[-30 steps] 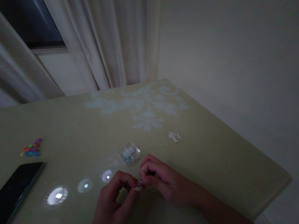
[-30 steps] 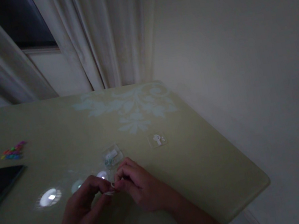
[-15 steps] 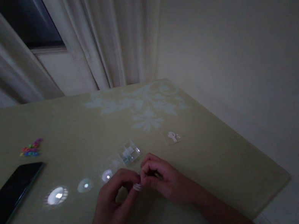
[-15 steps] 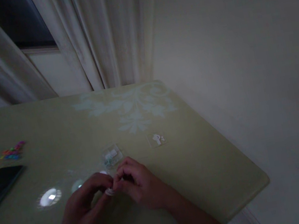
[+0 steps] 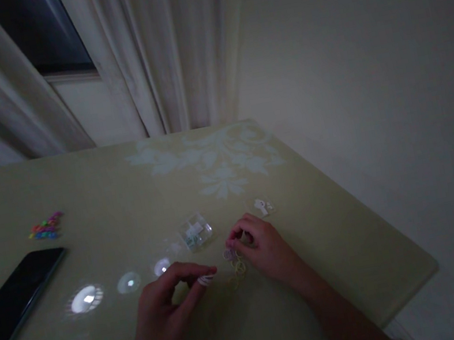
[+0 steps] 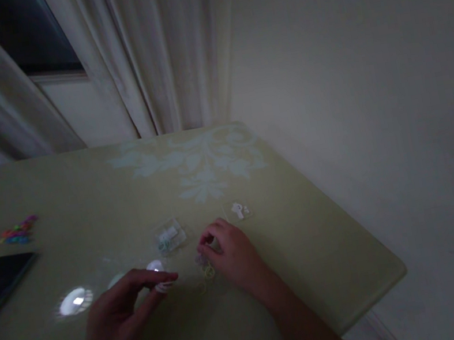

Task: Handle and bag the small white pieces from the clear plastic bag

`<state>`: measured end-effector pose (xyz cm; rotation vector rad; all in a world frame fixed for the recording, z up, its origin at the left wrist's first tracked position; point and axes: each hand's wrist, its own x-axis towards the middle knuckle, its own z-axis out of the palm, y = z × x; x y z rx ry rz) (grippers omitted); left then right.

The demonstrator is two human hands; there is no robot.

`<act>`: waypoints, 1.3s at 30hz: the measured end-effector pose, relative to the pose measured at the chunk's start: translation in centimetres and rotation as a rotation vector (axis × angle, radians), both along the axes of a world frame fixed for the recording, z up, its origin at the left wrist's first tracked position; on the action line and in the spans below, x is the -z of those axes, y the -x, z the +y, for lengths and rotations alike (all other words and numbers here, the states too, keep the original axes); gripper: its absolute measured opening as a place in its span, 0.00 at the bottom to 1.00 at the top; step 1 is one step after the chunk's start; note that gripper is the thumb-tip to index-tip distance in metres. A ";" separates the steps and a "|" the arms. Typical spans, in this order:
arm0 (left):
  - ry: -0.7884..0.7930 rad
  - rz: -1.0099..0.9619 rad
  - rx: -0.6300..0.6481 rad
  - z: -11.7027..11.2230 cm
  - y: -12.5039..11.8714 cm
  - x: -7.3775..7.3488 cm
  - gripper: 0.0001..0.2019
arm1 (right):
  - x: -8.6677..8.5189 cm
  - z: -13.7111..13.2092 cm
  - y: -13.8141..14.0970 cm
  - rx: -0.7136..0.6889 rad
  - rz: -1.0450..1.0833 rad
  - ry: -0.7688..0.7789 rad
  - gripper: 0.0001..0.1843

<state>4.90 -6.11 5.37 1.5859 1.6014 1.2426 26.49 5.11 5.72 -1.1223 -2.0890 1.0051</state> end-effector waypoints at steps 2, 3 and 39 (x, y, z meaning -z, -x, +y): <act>-0.005 0.000 -0.018 0.0 -0.1 -0.1 0.06 | -0.2 -0.1 -0.2 -0.071 -0.030 0.020 0.03; -0.010 0.006 -0.027 0.1 -0.1 -0.2 0.06 | -0.3 -0.1 -0.2 -0.110 -0.045 0.028 0.04; -0.092 -0.017 0.076 0.7 -0.6 -0.5 0.06 | -0.8 -1.8 1.3 -0.206 0.385 0.289 0.16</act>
